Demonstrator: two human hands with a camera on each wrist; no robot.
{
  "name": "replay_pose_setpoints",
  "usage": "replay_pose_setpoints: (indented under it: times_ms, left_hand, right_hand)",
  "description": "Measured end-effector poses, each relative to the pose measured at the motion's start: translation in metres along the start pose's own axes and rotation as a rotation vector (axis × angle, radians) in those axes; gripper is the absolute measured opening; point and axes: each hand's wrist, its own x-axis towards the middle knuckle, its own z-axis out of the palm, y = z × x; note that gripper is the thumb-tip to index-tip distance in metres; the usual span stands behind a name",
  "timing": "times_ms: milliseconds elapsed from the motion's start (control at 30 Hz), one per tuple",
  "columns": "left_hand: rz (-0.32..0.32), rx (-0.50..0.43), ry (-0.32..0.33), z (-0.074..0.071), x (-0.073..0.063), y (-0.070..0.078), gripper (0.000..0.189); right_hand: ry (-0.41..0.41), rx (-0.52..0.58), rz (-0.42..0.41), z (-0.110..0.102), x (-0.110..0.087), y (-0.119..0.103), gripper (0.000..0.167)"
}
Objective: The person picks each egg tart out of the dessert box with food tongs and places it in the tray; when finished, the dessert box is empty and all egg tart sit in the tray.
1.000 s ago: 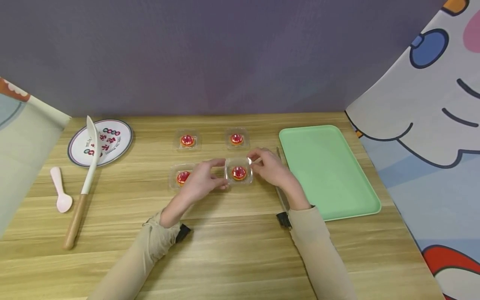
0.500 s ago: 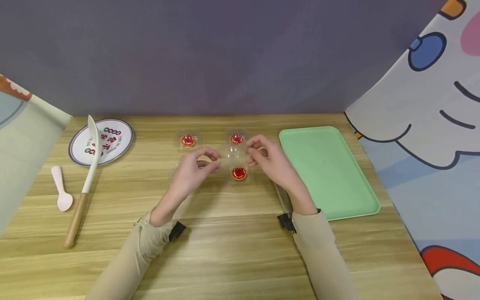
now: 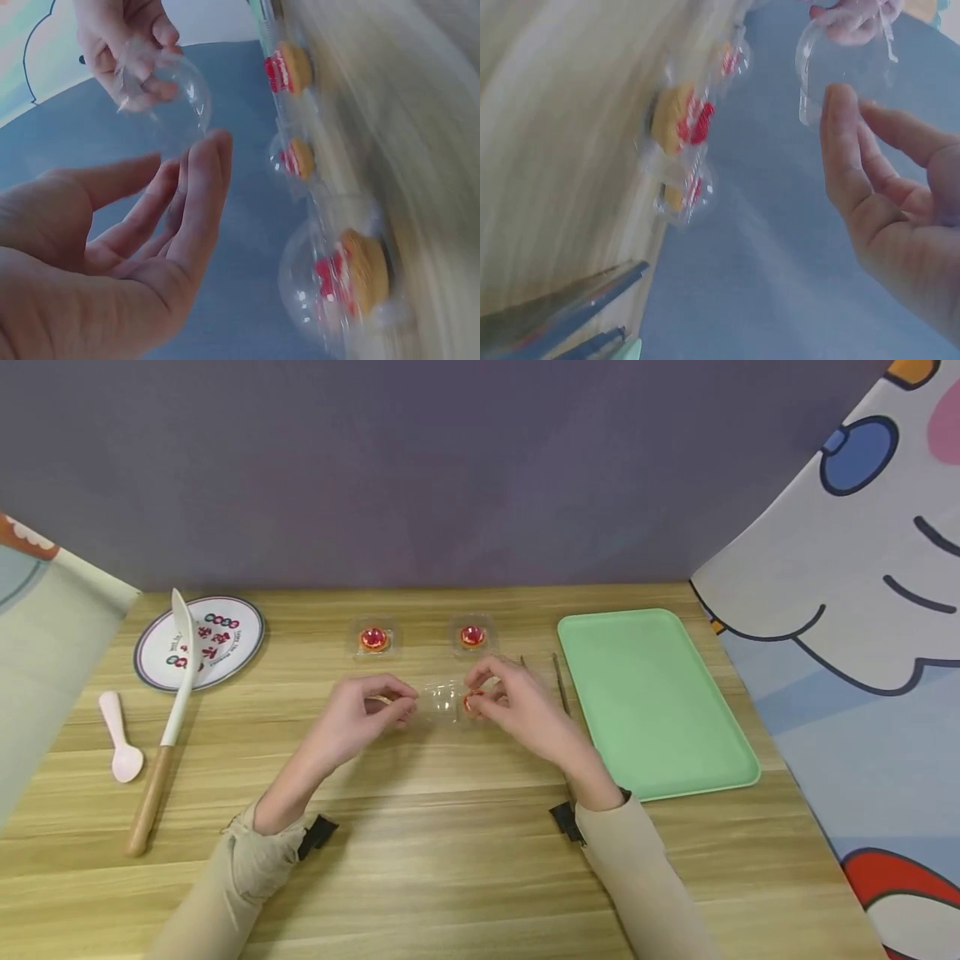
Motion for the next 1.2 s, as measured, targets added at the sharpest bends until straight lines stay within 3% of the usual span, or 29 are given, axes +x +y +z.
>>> replay_pose_setpoints:
  times_ms: [167, 333, 667, 1033, 1200]
  left_hand:
    - [-0.038, 0.043, -0.122, -0.002, -0.013, -0.005, 0.036]
    - [-0.045, 0.064, -0.217, 0.007, -0.019, -0.007, 0.036]
    - [0.021, 0.105, -0.280, 0.038, -0.016, 0.000, 0.030]
    - [0.056, 0.135, -0.345, 0.073, -0.001, 0.009, 0.035]
    - [0.070, 0.158, -0.381, 0.082, 0.003, 0.010, 0.043]
  right_hand:
    - [-0.067, -0.083, -0.031, 0.010, -0.009, 0.002, 0.045]
    - [-0.140, -0.140, -0.016, 0.014, -0.015, 0.007, 0.045]
    - [-0.177, -0.138, 0.080, 0.000, -0.037, 0.018, 0.033]
    - [-0.196, -0.116, 0.173, -0.017, -0.053, 0.036, 0.026]
    - [-0.185, -0.138, 0.206, -0.020, -0.055, 0.040, 0.026]
